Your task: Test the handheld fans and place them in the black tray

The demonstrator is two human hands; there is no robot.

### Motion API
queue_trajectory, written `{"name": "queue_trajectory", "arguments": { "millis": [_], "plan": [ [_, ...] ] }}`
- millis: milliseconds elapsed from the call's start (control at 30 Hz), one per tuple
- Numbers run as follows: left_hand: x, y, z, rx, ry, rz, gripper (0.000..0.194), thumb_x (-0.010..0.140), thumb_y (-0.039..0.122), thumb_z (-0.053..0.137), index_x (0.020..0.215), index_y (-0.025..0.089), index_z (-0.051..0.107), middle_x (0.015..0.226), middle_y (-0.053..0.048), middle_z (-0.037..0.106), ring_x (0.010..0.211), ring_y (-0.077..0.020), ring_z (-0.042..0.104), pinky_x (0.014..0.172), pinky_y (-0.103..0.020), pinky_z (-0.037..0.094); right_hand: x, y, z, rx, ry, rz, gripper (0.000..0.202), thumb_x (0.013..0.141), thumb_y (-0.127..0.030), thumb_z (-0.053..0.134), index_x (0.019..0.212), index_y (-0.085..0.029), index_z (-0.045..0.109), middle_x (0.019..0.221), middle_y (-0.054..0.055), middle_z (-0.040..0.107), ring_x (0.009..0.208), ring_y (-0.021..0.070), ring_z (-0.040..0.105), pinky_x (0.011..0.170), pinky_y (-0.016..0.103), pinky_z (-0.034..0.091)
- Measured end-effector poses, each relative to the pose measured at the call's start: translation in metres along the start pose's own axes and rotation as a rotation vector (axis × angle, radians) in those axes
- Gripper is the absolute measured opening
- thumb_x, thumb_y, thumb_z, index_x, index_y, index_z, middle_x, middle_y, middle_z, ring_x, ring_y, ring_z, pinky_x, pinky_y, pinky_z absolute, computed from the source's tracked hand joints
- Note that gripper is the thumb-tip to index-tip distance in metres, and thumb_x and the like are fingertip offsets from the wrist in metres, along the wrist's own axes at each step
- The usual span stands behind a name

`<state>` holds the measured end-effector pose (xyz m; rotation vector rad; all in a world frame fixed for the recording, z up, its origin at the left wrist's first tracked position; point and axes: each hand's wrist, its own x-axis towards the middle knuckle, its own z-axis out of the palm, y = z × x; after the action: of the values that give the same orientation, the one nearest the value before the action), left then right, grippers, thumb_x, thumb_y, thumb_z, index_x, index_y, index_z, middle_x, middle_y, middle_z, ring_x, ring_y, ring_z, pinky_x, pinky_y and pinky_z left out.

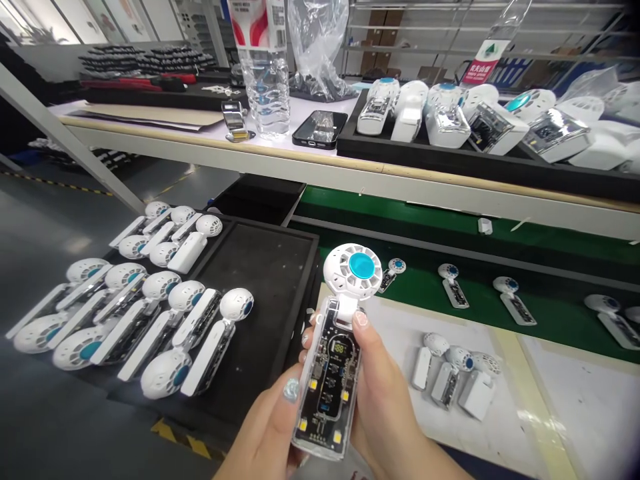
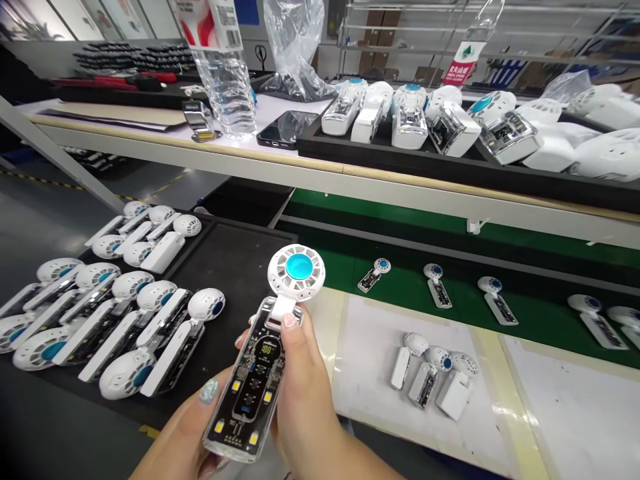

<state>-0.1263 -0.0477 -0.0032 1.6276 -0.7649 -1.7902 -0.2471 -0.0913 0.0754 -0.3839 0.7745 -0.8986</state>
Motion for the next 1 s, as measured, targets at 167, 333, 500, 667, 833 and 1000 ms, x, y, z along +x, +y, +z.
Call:
{"name": "queue_trajectory", "arguments": {
  "millis": [167,333,500,667,833,1000],
  "plan": [
    [-0.016,-0.003,0.008,0.025,-0.029,0.102,0.05,0.069,0.061,0.052,0.101,0.023,0.058,0.064,-0.001,0.061,0.076,-0.0239,0.062,0.072,-0.037,0.051,0.0,0.005,0.003,-0.025,0.013,-0.038,0.028,0.08,-0.049,0.046,0.089,-0.022,0.051,0.079,0.003,0.062,0.069,0.0175,0.057,0.058,0.028,0.045],
    [-0.045,0.006,0.008,0.217,-0.044,0.322,0.063,0.071,0.064,0.047,0.119,0.024,0.046,0.082,-0.005,0.063,0.081,-0.0234,0.059,0.073,-0.037,0.049,0.007,0.012,0.001,-0.152,-0.049,-0.004,0.043,0.077,-0.057,0.045,0.103,-0.022,0.048,0.076,0.003,0.061,0.064,0.0176,0.057,0.054,0.029,0.044],
    [-0.053,-0.002,-0.067,0.626,0.466,0.4,0.043,0.08,0.05,0.037,0.109,0.021,0.051,0.098,-0.009,0.056,0.094,-0.0254,0.051,0.087,-0.044,0.041,0.034,0.017,-0.008,-0.89,-0.289,-0.241,0.036,0.08,-0.028,0.051,0.116,-0.028,0.048,0.106,0.003,0.061,0.096,0.0211,0.054,0.083,0.036,0.039],
    [-0.027,-0.029,-0.138,1.23,0.89,0.39,0.042,0.078,0.043,0.04,0.096,0.013,0.062,0.122,-0.02,0.042,0.12,-0.0397,0.03,0.092,-0.055,0.034,0.078,0.04,-0.012,-1.778,-0.807,-0.658,0.039,0.075,-0.006,0.046,0.107,-0.025,0.057,0.1,0.003,0.065,0.095,0.0226,0.048,0.087,0.039,0.031],
    [-0.009,-0.046,-0.142,1.48,0.92,0.403,0.037,0.075,0.044,0.046,0.083,0.015,0.068,0.126,-0.019,0.045,0.123,-0.0438,0.028,0.09,-0.056,0.038,0.116,0.08,-0.004,-1.97,-1.114,-0.847,0.027,0.075,-0.006,0.048,0.09,-0.024,0.062,0.094,-0.001,0.065,0.093,0.0196,0.045,0.093,0.038,0.026],
    [-0.004,-0.053,-0.143,1.535,1.002,0.493,0.033,0.07,0.044,0.05,0.07,0.016,0.068,0.119,-0.019,0.054,0.119,-0.044,0.034,0.086,-0.055,0.039,0.113,0.096,0.003,-1.924,-1.166,-0.91,0.026,0.085,-0.017,0.04,0.098,-0.028,0.06,0.106,-0.002,0.062,0.104,0.0204,0.042,0.097,0.042,0.024]
  ]
}}
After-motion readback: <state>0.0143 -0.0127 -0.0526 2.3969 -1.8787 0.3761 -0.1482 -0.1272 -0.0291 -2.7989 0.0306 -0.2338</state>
